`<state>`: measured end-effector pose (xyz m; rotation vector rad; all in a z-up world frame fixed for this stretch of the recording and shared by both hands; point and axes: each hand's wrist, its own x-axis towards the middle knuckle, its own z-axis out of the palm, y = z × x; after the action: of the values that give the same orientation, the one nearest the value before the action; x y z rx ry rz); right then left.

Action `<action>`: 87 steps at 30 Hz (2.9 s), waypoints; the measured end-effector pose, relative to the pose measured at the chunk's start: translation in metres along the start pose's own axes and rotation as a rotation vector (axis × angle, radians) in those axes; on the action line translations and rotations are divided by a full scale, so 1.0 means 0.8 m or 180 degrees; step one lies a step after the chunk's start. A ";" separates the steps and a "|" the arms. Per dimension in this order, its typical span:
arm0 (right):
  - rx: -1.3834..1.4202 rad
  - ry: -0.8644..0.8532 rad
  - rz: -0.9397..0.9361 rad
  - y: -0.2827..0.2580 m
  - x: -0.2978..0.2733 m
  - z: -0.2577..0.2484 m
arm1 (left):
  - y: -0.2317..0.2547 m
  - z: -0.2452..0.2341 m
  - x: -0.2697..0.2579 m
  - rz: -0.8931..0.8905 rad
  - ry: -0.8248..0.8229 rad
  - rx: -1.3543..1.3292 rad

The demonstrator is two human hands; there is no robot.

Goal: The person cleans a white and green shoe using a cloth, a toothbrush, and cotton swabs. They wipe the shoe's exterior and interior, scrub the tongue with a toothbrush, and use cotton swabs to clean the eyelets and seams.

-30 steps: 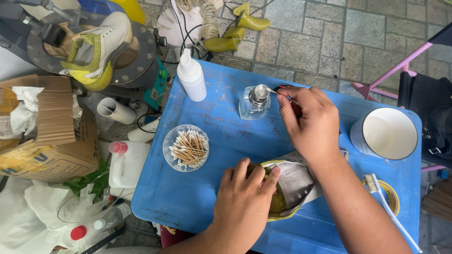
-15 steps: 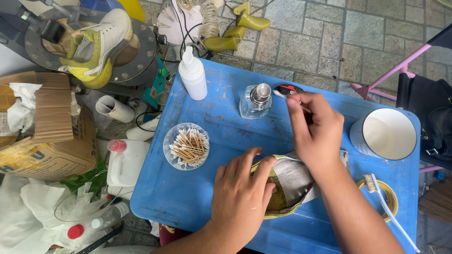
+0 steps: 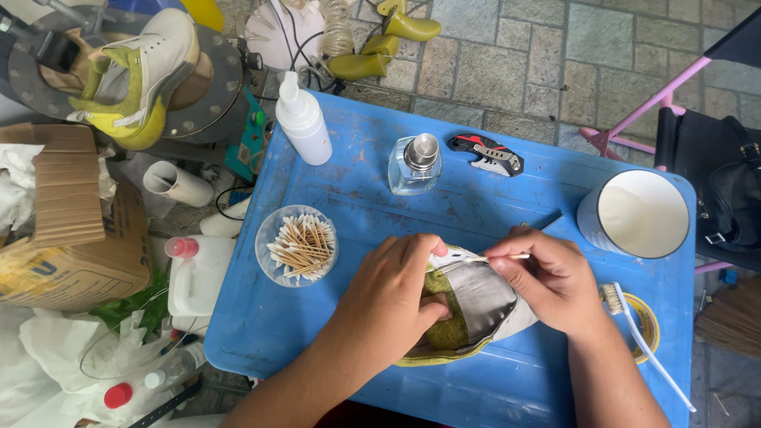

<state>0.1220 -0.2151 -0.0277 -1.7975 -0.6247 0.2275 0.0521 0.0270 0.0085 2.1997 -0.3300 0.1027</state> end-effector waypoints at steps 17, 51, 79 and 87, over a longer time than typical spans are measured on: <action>-0.1701 0.0023 -0.0891 -0.023 0.021 0.019 | -0.009 -0.008 0.011 0.0013 -0.0449 -0.0448; -0.0903 0.0228 -0.0182 -0.031 -0.005 0.003 | -0.013 -0.012 0.010 -0.0080 -0.0476 -0.0780; -0.1400 0.0615 -0.0333 -0.060 0.070 0.022 | 0.010 -0.001 -0.018 0.0816 0.0788 -0.0142; -0.2282 0.0232 -0.0753 -0.058 0.070 0.024 | -0.038 -0.089 -0.044 -0.0254 0.1120 0.1490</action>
<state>0.1460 -0.1609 0.0178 -2.3700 -0.9350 -0.2587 0.0294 0.1080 0.0212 2.5904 -0.0172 0.5645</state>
